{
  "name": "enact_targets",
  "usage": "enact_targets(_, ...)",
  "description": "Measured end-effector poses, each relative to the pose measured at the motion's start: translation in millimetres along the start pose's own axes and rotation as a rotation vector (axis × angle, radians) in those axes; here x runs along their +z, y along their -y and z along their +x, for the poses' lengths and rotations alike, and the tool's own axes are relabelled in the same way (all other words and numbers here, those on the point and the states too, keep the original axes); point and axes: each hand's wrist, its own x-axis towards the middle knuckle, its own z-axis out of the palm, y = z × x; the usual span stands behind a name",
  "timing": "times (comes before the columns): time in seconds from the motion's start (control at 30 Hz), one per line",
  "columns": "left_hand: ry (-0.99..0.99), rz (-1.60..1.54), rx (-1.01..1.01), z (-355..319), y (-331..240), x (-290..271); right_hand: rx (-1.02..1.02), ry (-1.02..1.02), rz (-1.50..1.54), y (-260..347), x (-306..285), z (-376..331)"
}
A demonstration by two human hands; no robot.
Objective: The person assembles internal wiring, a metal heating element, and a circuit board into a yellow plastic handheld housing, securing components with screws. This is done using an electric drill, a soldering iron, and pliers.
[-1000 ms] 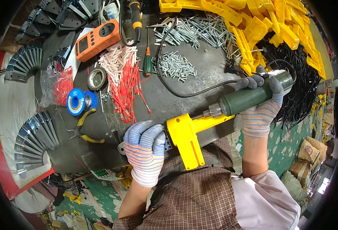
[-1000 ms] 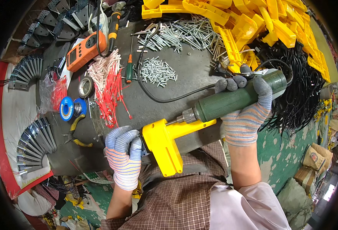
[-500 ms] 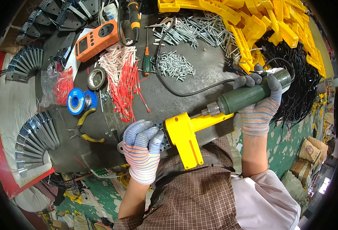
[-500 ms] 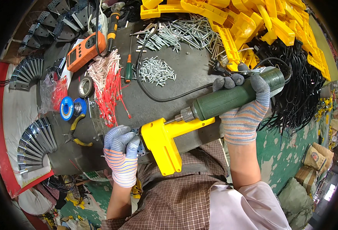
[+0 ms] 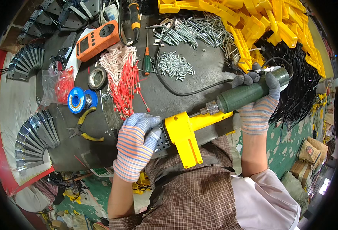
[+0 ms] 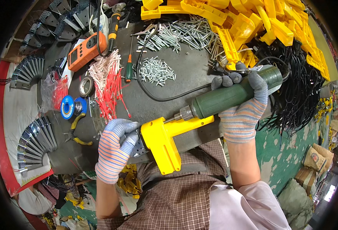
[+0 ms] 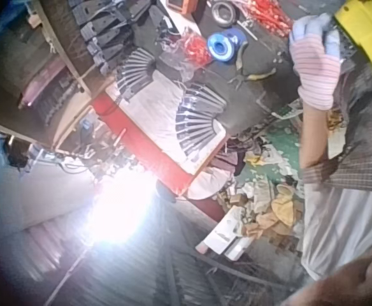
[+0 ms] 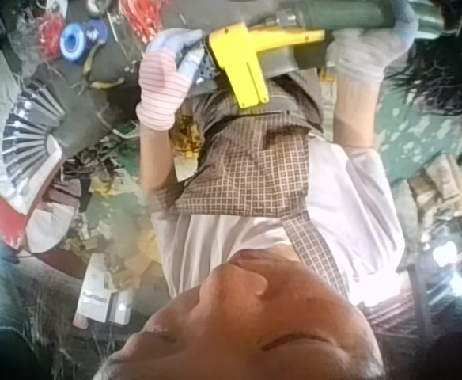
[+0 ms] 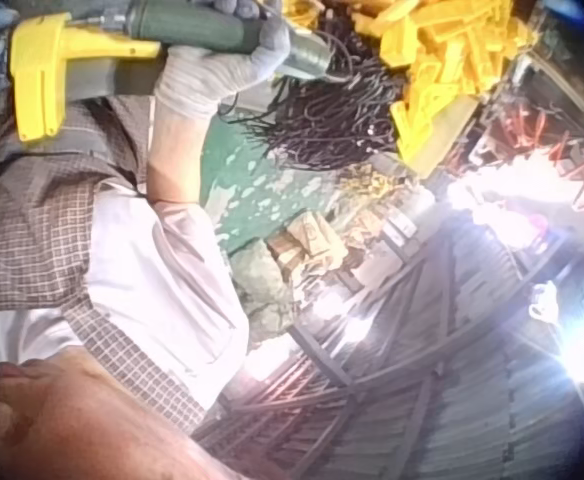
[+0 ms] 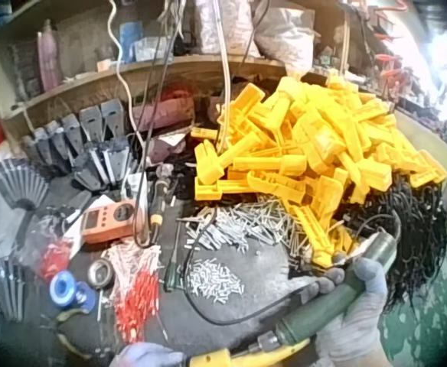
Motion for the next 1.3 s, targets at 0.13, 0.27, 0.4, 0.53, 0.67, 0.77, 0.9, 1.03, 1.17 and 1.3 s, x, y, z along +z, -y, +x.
enact_targets(0.13,0.061,0.007,0.043,6,4,-6,-0.005,0.026,-0.005,0,-1,1)
enact_targets(0.27,0.032,0.019,-0.009,2,-2,-3,0.000,0.028,0.000,-1,-1,1)
enact_targets(0.4,-0.289,0.093,-0.005,-24,-2,16,-0.005,0.007,-0.002,-2,2,1)
enact_targets(0.53,-0.407,0.049,-0.056,-31,-6,31,-0.011,-0.024,-0.024,-2,6,0)
enact_targets(0.67,-0.392,0.075,-0.004,-32,0,31,-0.025,0.003,-0.021,-3,3,1)
enact_targets(0.77,-0.384,0.065,0.030,-32,0,31,-0.032,-0.006,-0.027,-2,2,0)
enact_targets(0.9,-0.421,0.094,0.077,-31,3,34,-0.020,-0.003,-0.024,-2,5,-2)
enact_targets(1.03,-0.417,0.109,0.094,-31,4,35,-0.031,-0.023,-0.023,-2,5,-3)
enact_targets(1.17,-0.417,0.090,0.155,-29,6,35,-0.054,0.011,0.002,-2,3,-4)
enact_targets(1.3,-0.443,0.094,0.164,-30,6,39,-0.041,0.044,0.024,-4,2,-6)
